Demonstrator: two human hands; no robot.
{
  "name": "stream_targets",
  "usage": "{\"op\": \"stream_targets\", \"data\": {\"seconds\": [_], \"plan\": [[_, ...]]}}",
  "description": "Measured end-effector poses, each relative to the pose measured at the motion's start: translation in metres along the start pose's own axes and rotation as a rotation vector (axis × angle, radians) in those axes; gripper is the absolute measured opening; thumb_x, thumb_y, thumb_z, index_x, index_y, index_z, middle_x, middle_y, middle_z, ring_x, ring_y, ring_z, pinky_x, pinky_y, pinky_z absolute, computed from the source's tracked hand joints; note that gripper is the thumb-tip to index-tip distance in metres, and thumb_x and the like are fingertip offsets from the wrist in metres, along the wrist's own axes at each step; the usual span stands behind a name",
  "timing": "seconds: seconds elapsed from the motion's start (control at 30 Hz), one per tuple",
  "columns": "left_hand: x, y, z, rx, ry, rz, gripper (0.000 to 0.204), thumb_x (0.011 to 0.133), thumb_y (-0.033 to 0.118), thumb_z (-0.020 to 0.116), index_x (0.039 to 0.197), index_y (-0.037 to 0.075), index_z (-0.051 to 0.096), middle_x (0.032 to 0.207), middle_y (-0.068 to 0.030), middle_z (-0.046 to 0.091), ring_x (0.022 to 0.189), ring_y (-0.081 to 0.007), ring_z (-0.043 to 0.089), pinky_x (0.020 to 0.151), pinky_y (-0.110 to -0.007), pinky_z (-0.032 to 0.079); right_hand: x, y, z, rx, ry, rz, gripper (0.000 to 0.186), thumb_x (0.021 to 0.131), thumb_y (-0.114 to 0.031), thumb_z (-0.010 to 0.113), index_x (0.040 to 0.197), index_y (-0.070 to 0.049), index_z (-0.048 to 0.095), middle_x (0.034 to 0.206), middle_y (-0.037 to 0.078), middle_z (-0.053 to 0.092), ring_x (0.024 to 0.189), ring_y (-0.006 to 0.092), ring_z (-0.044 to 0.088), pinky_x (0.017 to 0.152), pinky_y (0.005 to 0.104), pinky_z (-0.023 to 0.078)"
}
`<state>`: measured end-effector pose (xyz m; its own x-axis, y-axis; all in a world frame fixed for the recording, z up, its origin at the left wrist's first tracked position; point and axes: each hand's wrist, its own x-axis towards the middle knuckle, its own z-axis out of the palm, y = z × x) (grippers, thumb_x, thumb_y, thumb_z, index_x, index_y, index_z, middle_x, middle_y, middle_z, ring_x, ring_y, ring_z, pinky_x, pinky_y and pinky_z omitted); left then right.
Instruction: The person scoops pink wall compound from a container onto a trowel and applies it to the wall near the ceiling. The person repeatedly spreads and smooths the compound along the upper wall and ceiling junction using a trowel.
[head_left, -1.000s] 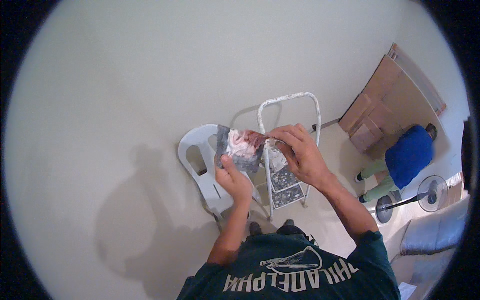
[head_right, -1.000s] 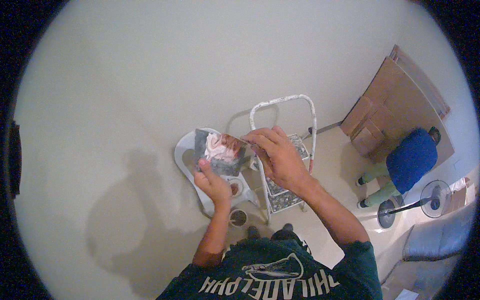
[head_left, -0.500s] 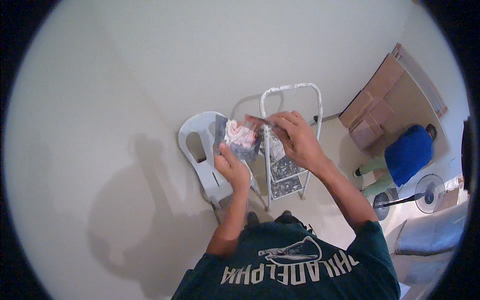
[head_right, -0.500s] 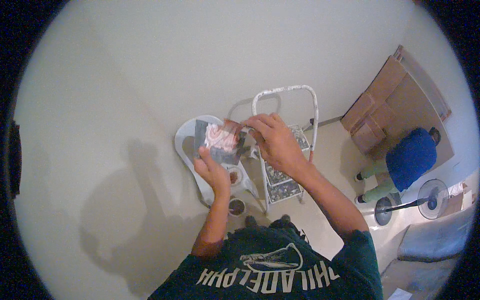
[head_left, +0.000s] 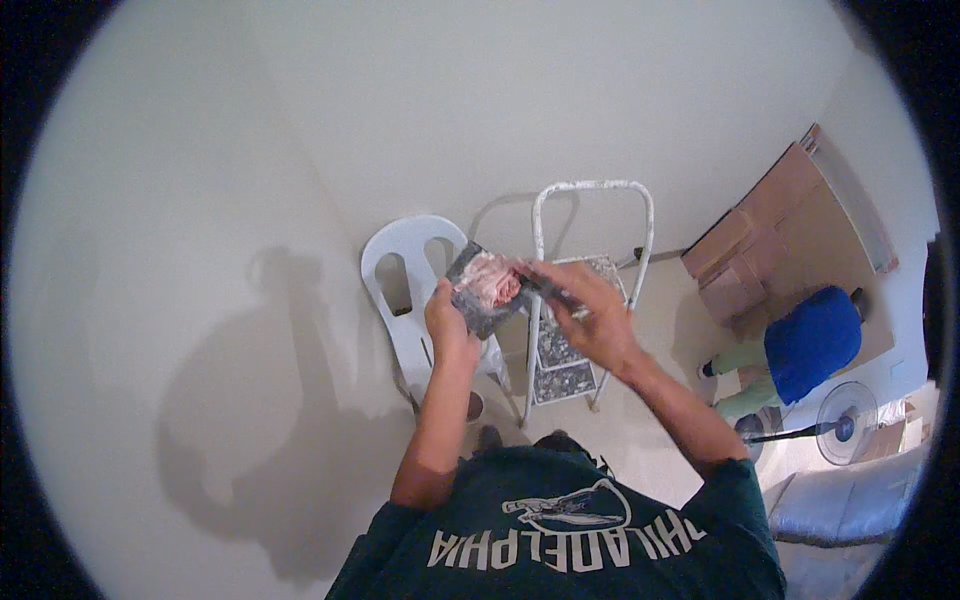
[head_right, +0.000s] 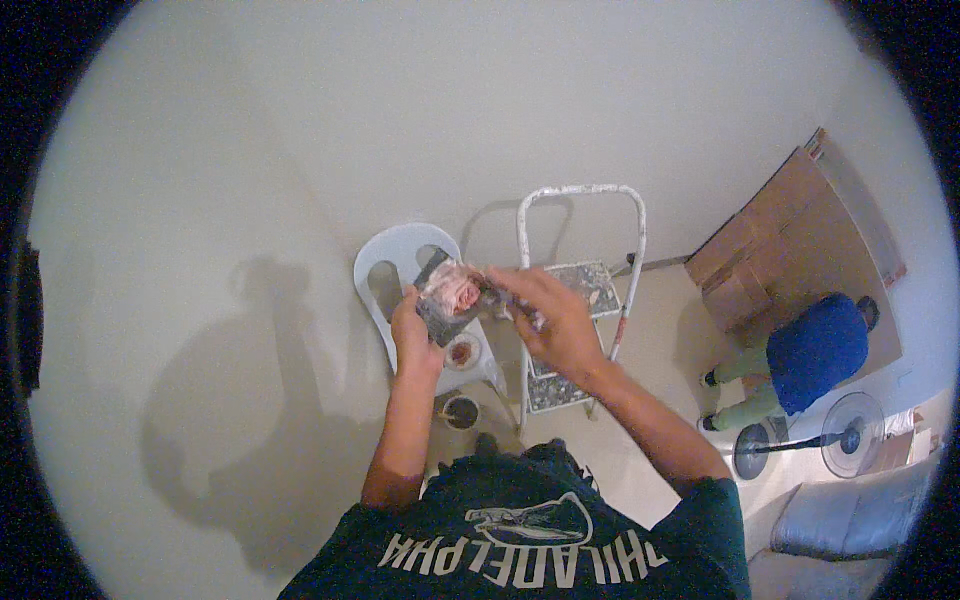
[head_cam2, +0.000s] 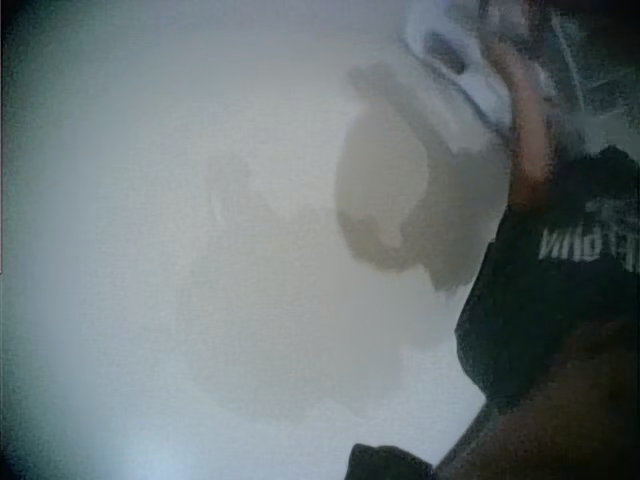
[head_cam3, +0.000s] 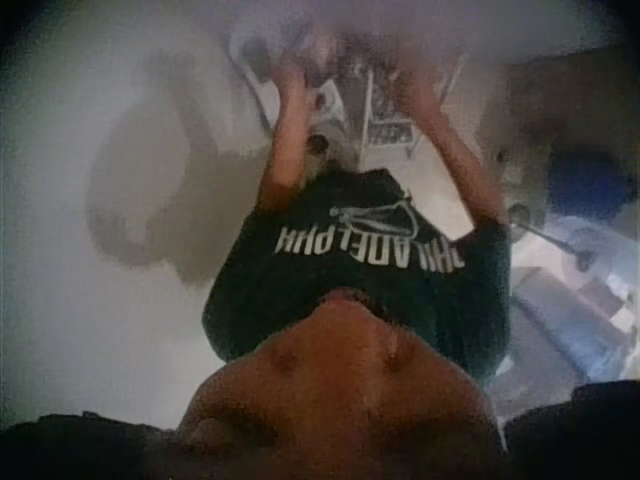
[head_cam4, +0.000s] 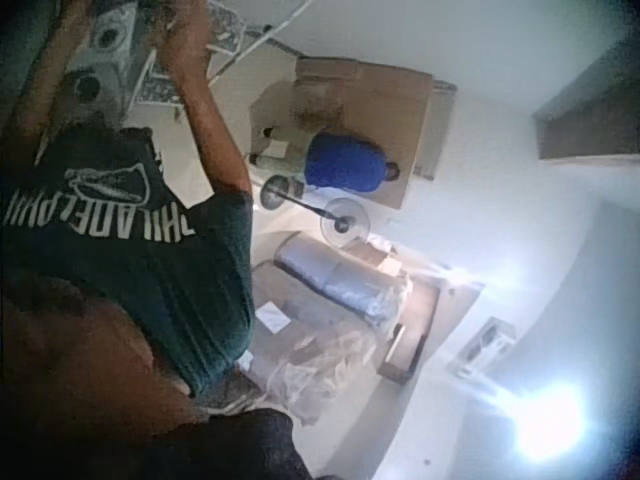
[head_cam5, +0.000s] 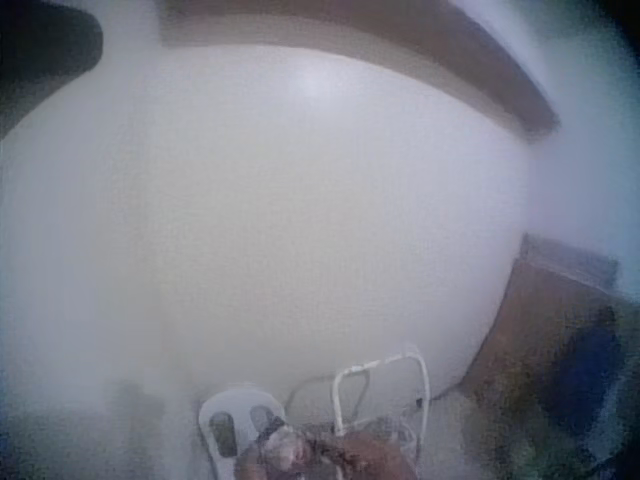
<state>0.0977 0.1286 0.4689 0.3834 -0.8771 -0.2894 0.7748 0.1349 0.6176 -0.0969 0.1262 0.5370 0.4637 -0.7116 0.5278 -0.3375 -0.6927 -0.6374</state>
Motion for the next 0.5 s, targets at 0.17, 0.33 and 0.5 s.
{"op": "stream_targets", "data": {"seconds": [0.17, 0.33, 0.5], "plan": [[0.005, -0.009, -0.008, 0.028, -0.128, 0.023, 0.039, 0.107, 0.03, 0.043, 0.12, -0.003, 0.058, 0.116, -0.0159, 0.066, 0.102, -0.0258, 0.068, 0.09, -0.042, 0.055, -0.007, 0.037, 0.008, -0.418, -0.173, -0.086, 0.076, 0.074, 0.011, 0.064, 0.138, -0.029, 0.059, 0.12, 0.008, 0.062, 0.1, 0.0299, 0.068, 0.077, 0.0371, 0.06], [-0.011, 0.004, 0.013, 0.009, 0.003, 0.278, 0.052, 0.105, 0.042, 0.048, 0.136, 0.0, 0.048, 0.114, -0.013, 0.064, 0.099, -0.0235, 0.067, 0.086, -0.039, 0.055, -0.012, 0.093, -0.013, -0.221, 0.071, 0.06, 0.057, 0.084, 0.002, 0.068, 0.136, -0.014, 0.053, 0.12, 0.008, 0.065, 0.099, 0.0213, 0.068, 0.076, 0.0331, 0.059], [-0.027, 0.014, 0.026, 0.071, 0.021, 0.484, 0.067, 0.106, 0.047, 0.046, 0.151, 0.0, 0.031, 0.132, -0.0158, 0.056, 0.116, -0.0251, 0.06, 0.091, -0.039, 0.054, -0.007, 0.049, -0.02, 0.61, 0.27, 0.602, 0.058, 0.086, -0.016, 0.079, 0.135, -0.006, 0.05, 0.109, 0.007, 0.068, 0.088, 0.0143, 0.067, 0.067, 0.0278, 0.055]]}}
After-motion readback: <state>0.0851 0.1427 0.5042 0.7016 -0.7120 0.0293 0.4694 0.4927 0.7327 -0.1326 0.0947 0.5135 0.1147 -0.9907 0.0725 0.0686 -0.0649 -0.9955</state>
